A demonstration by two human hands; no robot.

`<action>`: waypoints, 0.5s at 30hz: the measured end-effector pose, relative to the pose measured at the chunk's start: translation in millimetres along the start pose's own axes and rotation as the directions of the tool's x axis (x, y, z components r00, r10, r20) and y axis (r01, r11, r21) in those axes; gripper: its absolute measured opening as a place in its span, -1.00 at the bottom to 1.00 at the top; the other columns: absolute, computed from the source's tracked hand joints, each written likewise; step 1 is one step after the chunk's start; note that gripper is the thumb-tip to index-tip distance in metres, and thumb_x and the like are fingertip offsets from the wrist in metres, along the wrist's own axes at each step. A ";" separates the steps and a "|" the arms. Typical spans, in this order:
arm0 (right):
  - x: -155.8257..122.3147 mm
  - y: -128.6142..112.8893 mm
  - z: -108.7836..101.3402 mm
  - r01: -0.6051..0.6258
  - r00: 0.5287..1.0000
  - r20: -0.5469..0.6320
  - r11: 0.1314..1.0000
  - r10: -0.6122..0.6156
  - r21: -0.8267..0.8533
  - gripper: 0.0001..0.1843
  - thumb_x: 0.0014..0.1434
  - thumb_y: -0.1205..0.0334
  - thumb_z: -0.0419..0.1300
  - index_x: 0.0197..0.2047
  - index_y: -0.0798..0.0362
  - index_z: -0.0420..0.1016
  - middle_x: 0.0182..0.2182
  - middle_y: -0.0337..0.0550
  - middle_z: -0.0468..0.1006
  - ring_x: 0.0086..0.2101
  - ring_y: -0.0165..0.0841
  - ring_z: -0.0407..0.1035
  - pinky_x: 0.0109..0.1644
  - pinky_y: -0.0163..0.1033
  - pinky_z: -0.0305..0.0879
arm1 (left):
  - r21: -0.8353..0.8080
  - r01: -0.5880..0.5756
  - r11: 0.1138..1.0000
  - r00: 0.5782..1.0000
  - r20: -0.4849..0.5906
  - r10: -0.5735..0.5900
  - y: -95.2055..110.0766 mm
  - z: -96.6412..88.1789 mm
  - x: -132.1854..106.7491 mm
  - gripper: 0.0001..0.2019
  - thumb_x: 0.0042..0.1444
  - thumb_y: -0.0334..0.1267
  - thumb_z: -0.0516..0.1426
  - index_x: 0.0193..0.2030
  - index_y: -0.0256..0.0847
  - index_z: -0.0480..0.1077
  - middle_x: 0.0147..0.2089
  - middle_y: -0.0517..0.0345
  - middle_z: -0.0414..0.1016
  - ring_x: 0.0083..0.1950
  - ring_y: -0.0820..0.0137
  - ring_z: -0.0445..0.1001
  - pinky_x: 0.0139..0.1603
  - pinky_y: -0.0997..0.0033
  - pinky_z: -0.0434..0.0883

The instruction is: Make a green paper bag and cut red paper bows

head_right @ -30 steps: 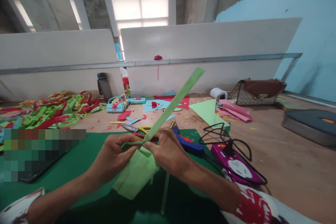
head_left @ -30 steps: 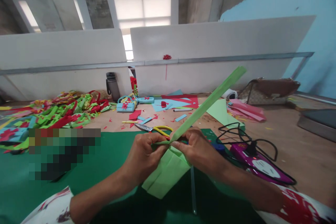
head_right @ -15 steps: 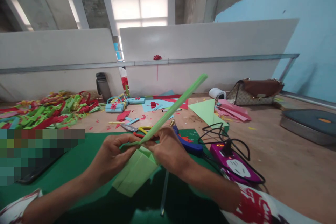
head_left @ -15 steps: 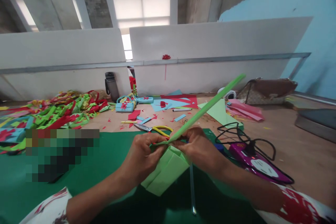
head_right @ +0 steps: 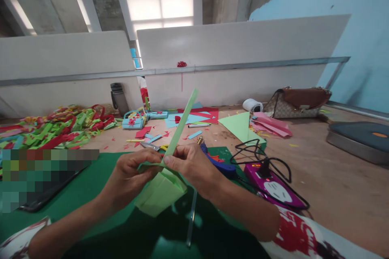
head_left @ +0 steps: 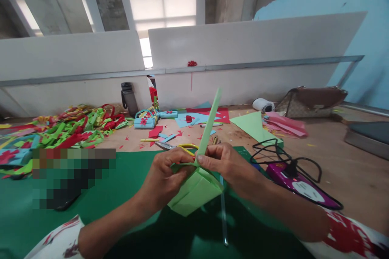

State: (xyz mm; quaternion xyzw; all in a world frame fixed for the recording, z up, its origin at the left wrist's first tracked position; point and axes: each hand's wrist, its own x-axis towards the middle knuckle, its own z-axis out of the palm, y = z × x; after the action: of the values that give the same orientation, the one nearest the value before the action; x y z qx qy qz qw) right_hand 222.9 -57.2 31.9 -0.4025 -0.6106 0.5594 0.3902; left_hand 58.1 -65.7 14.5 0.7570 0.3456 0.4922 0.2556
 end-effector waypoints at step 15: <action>4.3 5.8 -1.2 -0.147 0.985 0.125 0.960 0.120 0.238 -0.73 -0.26 0.19 0.38 -0.61 0.13 0.37 -0.63 -0.32 0.36 -0.51 -0.43 0.29 -0.32 -0.26 0.21 | 0.000 -0.099 0.995 0.991 -0.085 0.099 -4.8 2.7 -2.8 -0.91 -0.04 -0.48 0.18 -0.48 -0.24 0.46 -0.45 0.16 0.50 -0.41 0.47 0.45 -0.35 0.54 0.38</action>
State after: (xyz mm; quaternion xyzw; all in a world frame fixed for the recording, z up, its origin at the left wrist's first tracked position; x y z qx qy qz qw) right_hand 222.7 -52.5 26.3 -0.3600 -0.5285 0.6769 0.3646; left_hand 58.6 -65.0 8.4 0.7510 0.3173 0.5367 0.2174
